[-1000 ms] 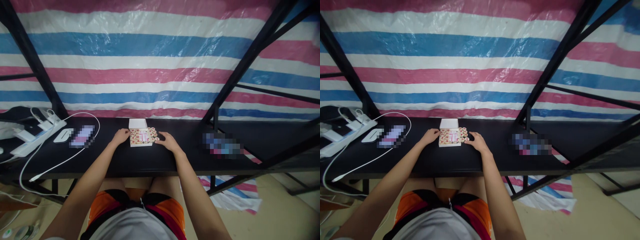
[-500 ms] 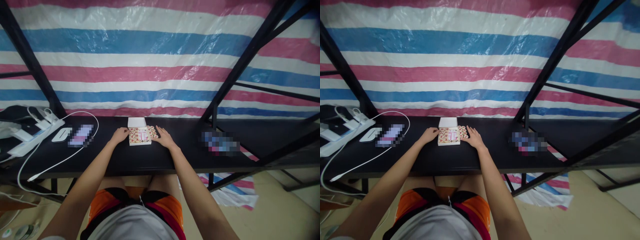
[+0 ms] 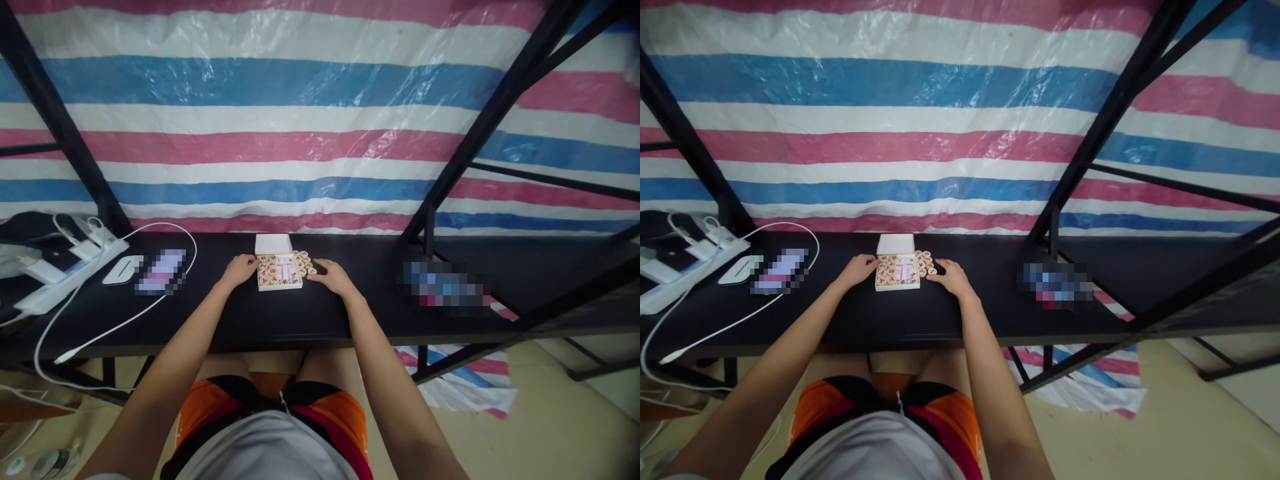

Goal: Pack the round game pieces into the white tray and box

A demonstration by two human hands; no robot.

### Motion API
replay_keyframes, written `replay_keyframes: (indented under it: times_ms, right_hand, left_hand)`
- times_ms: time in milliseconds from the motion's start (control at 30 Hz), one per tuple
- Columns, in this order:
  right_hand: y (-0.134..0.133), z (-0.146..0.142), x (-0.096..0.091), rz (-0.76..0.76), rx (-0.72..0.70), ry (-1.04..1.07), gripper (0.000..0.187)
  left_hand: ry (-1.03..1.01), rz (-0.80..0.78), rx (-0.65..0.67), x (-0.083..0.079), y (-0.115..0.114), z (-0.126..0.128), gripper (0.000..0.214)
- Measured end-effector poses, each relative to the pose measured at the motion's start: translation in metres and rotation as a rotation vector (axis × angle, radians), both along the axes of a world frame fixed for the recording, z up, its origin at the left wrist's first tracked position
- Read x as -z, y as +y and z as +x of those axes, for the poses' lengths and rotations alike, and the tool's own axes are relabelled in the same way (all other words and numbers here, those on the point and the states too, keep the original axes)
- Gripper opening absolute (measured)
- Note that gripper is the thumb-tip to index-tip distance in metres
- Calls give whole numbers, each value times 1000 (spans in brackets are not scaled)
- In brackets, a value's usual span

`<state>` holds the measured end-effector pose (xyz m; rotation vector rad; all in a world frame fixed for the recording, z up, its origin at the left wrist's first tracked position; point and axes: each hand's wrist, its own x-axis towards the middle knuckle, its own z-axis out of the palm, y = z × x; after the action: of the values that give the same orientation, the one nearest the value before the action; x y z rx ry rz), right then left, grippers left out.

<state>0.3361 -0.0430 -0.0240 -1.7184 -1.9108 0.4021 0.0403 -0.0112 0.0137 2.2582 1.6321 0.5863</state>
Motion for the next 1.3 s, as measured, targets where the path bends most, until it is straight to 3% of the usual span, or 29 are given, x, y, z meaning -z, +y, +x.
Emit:
replay_keyframes:
  times_ms: [267,800,1100,1300]
  right_hand:
    - [4,-1,7,24,7,-75,62]
    - [7,-5,5,16,38,-106,60]
    - [2,-5,2,88,83,71,63]
    - [-11,-6,-1,138,7,90,30]
  left_hand:
    - [-4,5,-12,1,0,0,38]
    - [-4,-30,-46,3,2,2,37]
    - [-21,-29,-58,6,2,2,39]
    - [-2,-23,-61,5,1,2,40]
